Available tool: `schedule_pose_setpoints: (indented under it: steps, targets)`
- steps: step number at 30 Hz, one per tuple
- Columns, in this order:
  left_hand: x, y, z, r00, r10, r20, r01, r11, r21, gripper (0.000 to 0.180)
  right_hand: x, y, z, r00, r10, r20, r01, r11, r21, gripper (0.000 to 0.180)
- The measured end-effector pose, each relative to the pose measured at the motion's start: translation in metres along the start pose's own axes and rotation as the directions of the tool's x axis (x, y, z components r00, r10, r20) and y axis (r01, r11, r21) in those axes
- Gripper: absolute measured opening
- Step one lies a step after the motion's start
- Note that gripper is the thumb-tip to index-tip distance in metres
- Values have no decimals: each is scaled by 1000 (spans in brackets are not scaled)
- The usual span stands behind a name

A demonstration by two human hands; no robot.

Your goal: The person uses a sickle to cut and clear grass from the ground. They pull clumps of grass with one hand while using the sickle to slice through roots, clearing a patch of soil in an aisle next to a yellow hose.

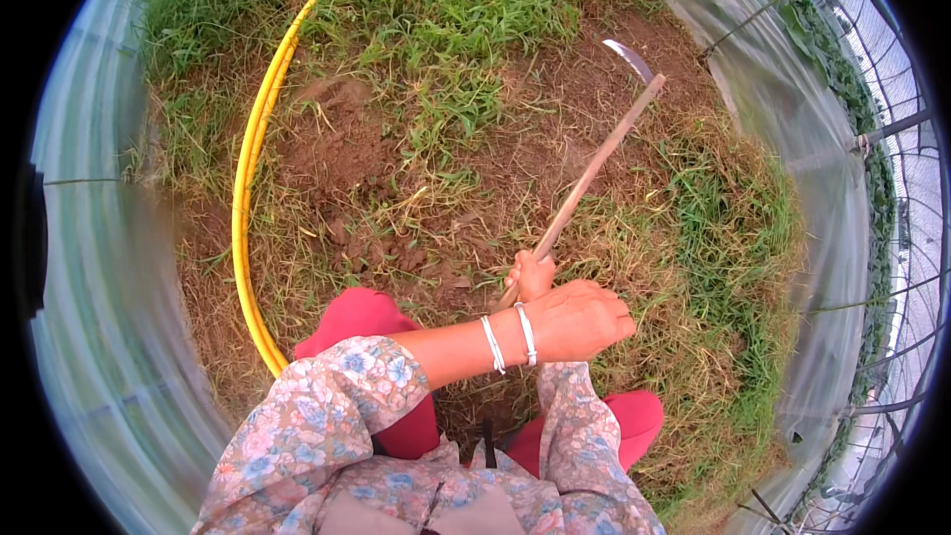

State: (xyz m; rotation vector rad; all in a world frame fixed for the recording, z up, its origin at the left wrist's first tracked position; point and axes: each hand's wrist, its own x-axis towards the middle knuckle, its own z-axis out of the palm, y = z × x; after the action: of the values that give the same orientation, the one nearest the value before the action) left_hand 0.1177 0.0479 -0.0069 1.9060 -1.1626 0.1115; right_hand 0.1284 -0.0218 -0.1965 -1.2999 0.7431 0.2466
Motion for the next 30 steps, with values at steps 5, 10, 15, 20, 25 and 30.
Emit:
schedule_pose_setpoints:
  steps: [5, 10, 15, 20, 25, 30]
  targets:
    - [1, 11, 17, 998, 48, 27, -46, 995, -91, 8, 36, -6, 51, 999, 15, 43, -8, 987, -160, 16]
    - [-1, -2, -3, 999, -38, 30, 39, 998, -47, 8, -30, 91, -52, 903, 208, 376, 23, 850, -526, 15]
    - [-11, -14, 0, 998, -35, 59, 34, 999, 13, 8, 11, 40, -28, 977, -18, 215, 78, 960, -271, 20]
    - [-7, -8, 6, 998, -27, 56, 28, 1000, -13, 7, 61, -24, 78, 998, -4, 55, -3, 992, 126, 14]
    - [-3, -20, -9, 999, -35, 7, 35, 999, 7, 8, -52, 112, -39, 907, 264, 327, -77, 869, -489, 5]
    - [-5, -10, -12, 988, -125, 93, 116, 988, 101, 8, 5, 49, -23, 940, 158, 302, -91, 970, -223, 8]
